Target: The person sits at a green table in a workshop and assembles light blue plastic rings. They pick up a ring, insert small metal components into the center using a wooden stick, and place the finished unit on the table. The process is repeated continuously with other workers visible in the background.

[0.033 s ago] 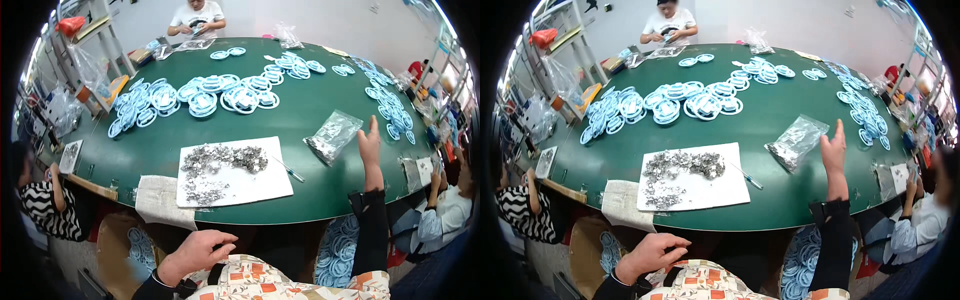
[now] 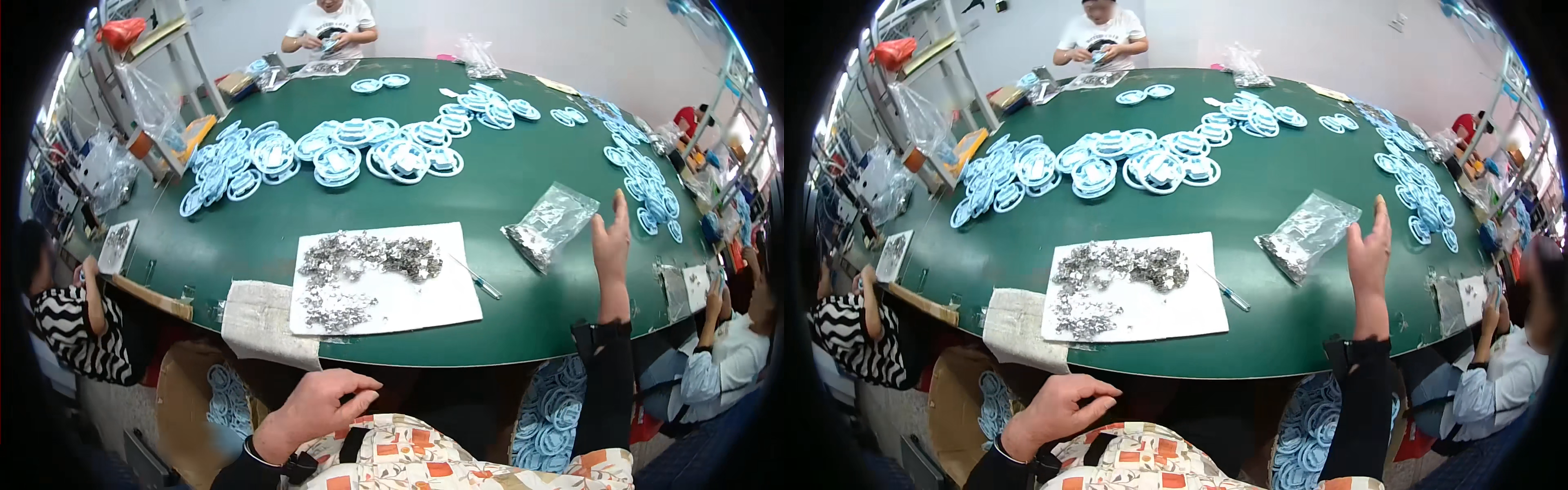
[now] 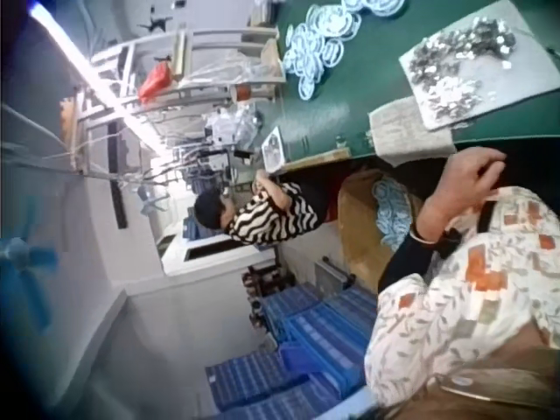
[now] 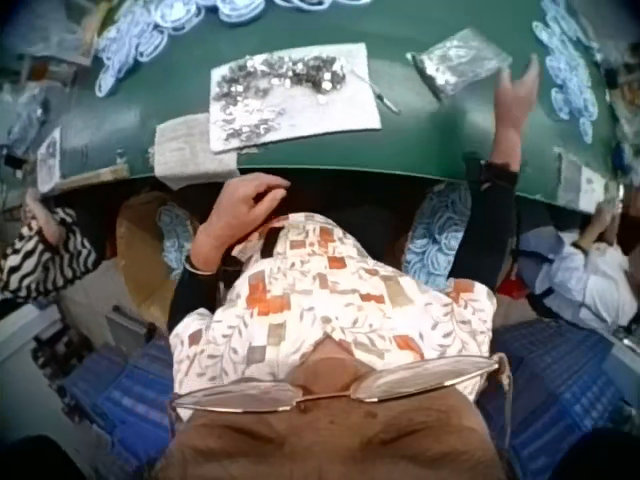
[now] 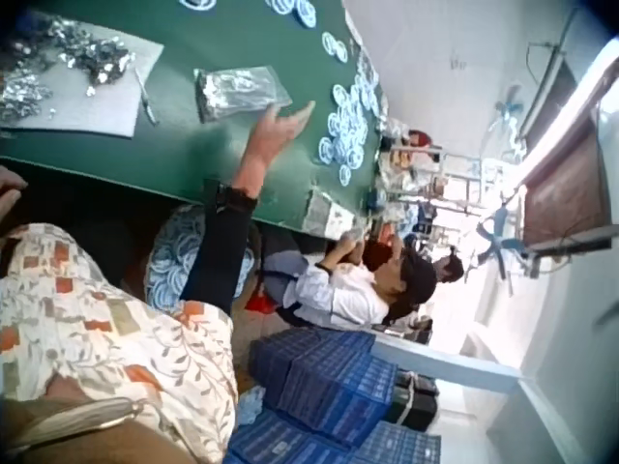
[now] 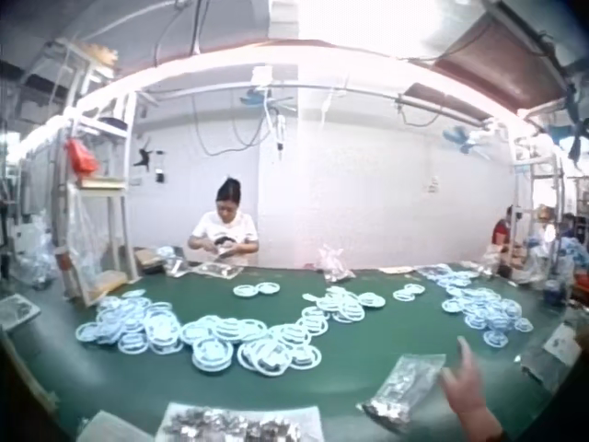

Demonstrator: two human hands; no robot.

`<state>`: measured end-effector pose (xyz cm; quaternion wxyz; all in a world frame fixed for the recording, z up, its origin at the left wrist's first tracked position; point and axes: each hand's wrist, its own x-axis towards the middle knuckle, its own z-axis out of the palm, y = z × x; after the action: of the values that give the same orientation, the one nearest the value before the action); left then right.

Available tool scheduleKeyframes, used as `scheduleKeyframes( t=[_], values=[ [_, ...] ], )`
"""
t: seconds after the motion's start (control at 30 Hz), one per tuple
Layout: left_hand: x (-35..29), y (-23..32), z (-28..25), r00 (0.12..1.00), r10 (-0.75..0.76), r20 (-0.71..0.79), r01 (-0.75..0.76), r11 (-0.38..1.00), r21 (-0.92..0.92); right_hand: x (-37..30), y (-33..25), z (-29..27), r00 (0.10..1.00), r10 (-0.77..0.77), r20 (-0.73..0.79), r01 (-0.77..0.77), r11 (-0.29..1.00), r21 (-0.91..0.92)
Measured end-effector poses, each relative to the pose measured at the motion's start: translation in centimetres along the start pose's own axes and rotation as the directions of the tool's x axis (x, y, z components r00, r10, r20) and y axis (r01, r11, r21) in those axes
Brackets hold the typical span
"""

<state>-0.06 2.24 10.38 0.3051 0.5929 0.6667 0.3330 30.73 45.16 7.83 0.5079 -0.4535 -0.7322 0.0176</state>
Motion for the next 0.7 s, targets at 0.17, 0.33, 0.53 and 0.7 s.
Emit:
scheduleKeyframes(
  t=[0.17,0.33,0.53,0.7],
  values=[
    [-0.5,-2.1,-1.4,0.858,-0.057,-0.51,0.122,0.988,0.095,-5.3,-9.8,-2.3,0.836,-0.073,0.543,-0.071,0.968,0.239],
    [-0.5,-5.3,-2.8,0.735,0.099,-0.671,0.218,0.902,0.372,-9.5,-13.6,-0.7,0.721,-0.147,0.677,0.004,0.978,0.208],
    [-0.8,-7.1,-2.9,0.769,0.052,-0.637,0.246,0.896,0.37,-10.7,-13.2,1.2,0.747,-0.194,0.637,0.133,0.981,0.142],
    [0.0,-7.7,-3.0,0.81,0.075,-0.582,0.231,0.871,0.434,-10.3,-12.2,0.8,0.765,-0.063,0.641,0.025,0.997,0.068]
  ],
)
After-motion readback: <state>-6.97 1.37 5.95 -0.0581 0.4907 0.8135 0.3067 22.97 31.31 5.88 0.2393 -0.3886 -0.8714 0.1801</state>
